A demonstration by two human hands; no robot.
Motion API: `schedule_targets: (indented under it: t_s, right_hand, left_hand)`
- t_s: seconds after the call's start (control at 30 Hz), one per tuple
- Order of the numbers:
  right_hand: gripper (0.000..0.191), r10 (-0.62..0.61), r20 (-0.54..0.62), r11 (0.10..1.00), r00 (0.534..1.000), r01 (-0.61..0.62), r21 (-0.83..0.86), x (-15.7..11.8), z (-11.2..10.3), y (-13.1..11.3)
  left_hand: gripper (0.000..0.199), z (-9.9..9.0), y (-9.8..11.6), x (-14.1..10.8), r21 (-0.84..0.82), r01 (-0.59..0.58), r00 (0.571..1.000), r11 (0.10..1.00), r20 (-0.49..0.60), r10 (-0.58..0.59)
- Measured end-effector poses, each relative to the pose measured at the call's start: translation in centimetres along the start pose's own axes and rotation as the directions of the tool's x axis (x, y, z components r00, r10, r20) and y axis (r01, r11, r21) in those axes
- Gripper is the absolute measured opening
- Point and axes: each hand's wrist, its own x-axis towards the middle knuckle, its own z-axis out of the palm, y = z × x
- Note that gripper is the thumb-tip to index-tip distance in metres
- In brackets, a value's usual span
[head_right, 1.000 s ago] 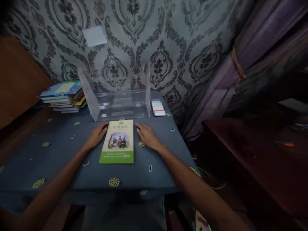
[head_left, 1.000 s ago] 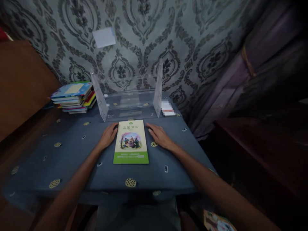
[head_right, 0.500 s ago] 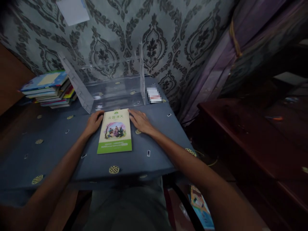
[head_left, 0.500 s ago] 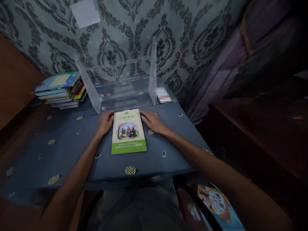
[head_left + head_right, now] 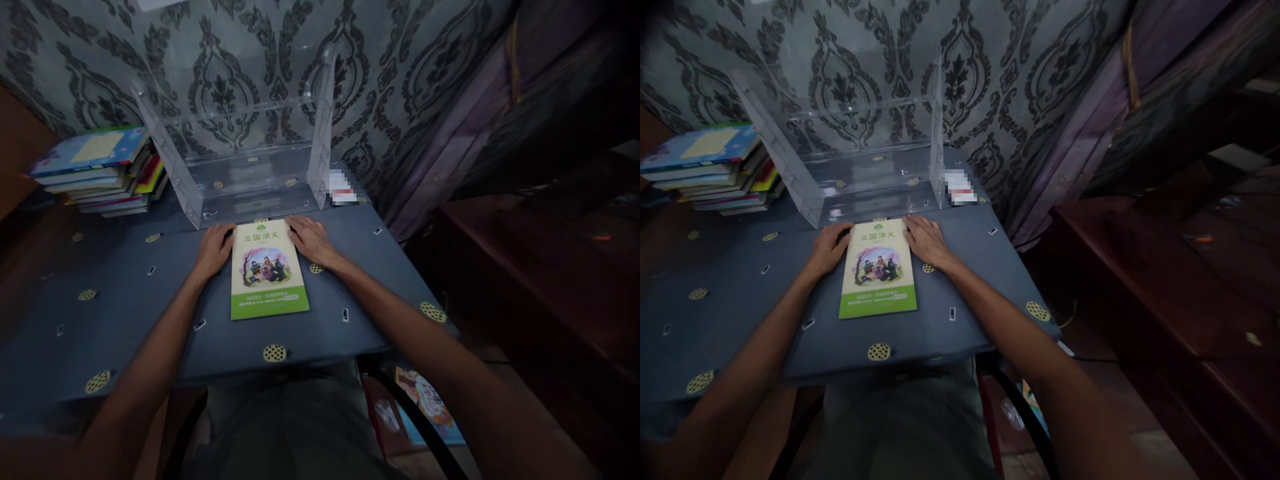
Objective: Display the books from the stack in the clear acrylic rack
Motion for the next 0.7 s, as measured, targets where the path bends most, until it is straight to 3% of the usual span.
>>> schedule_targets:
  t_s: [0.23,0.7]
  right_hand:
    - [0.049,0.018,0.042,1.0,0.999,-0.018,-0.005,0.1,-0.2,0.1]
    - [0.048,-0.054,-0.026,0.996,0.998,0.056,0.071,-0.2,0.0,1.2]
  left_hand:
    - [0.036,-0.3,0.3,0.0,-0.005,-0.027,1.0,1.0,0.014,0.027]
    - [0.045,0.0,0.0,-0.7,-0.127,0.034,0.999,0.991,-0.004,-0.035]
